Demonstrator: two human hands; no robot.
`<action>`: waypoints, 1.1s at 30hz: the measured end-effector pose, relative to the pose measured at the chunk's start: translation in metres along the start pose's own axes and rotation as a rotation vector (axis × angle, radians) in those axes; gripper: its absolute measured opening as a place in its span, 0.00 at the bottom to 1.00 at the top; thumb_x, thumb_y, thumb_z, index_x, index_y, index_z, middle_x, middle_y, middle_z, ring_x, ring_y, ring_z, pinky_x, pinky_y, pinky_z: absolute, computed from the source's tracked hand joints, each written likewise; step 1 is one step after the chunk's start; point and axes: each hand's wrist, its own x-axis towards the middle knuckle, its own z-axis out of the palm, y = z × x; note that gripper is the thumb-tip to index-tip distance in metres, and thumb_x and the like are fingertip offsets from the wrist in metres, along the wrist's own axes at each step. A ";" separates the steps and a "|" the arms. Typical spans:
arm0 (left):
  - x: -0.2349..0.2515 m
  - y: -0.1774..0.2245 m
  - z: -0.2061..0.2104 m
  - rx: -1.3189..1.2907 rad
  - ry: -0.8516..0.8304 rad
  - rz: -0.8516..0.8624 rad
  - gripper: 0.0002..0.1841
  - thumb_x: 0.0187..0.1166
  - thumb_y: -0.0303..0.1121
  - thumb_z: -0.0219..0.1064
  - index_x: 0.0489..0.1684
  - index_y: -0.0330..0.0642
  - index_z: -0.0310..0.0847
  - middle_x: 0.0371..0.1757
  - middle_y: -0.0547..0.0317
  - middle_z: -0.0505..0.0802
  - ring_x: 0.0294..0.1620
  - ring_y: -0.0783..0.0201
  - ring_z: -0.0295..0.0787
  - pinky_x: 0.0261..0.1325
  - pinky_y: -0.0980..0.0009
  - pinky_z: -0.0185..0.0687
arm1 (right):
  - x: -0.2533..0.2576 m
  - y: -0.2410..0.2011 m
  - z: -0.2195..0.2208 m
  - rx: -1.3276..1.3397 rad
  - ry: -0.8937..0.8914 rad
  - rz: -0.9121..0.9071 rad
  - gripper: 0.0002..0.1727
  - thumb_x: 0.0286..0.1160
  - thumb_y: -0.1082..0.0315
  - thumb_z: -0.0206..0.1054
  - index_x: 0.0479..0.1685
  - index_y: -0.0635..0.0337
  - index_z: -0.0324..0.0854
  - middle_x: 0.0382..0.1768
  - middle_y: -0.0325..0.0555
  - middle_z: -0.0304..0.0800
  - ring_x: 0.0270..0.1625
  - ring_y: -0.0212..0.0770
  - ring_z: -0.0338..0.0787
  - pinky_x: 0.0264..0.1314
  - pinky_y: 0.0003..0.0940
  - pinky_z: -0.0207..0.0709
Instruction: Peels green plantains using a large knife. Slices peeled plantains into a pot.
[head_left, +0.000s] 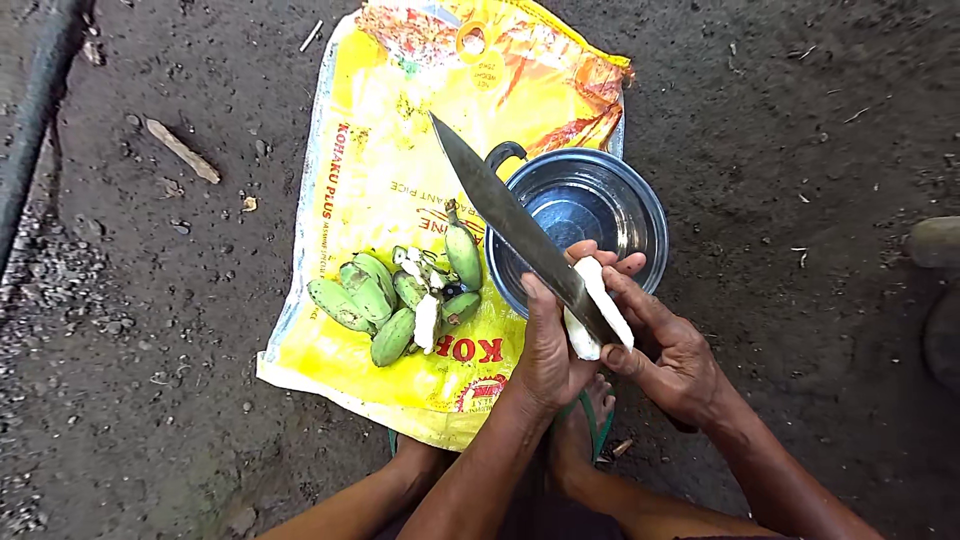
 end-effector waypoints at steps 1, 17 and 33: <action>-0.001 -0.001 0.000 0.022 -0.009 0.006 0.40 0.55 0.69 0.77 0.67 0.56 0.81 0.61 0.57 0.92 0.66 0.59 0.89 0.63 0.64 0.87 | 0.000 0.000 0.000 -0.001 0.002 0.000 0.40 0.82 0.50 0.66 0.85 0.70 0.64 0.63 0.48 0.90 0.56 0.24 0.90 0.61 0.22 0.85; 0.003 -0.005 0.005 0.069 0.159 -0.005 0.33 0.65 0.67 0.73 0.60 0.52 0.82 0.51 0.57 0.93 0.56 0.62 0.93 0.55 0.67 0.91 | -0.002 0.011 0.003 -0.046 0.033 0.020 0.38 0.82 0.50 0.66 0.85 0.67 0.65 0.69 0.49 0.86 0.66 0.30 0.88 0.68 0.27 0.84; 0.013 0.008 -0.002 0.102 0.436 -0.203 0.27 0.91 0.56 0.45 0.61 0.43 0.80 0.51 0.52 0.93 0.54 0.61 0.93 0.51 0.69 0.90 | 0.002 0.022 0.004 -0.213 0.056 0.178 0.32 0.83 0.52 0.65 0.85 0.53 0.70 0.58 0.38 0.91 0.43 0.16 0.86 0.49 0.15 0.81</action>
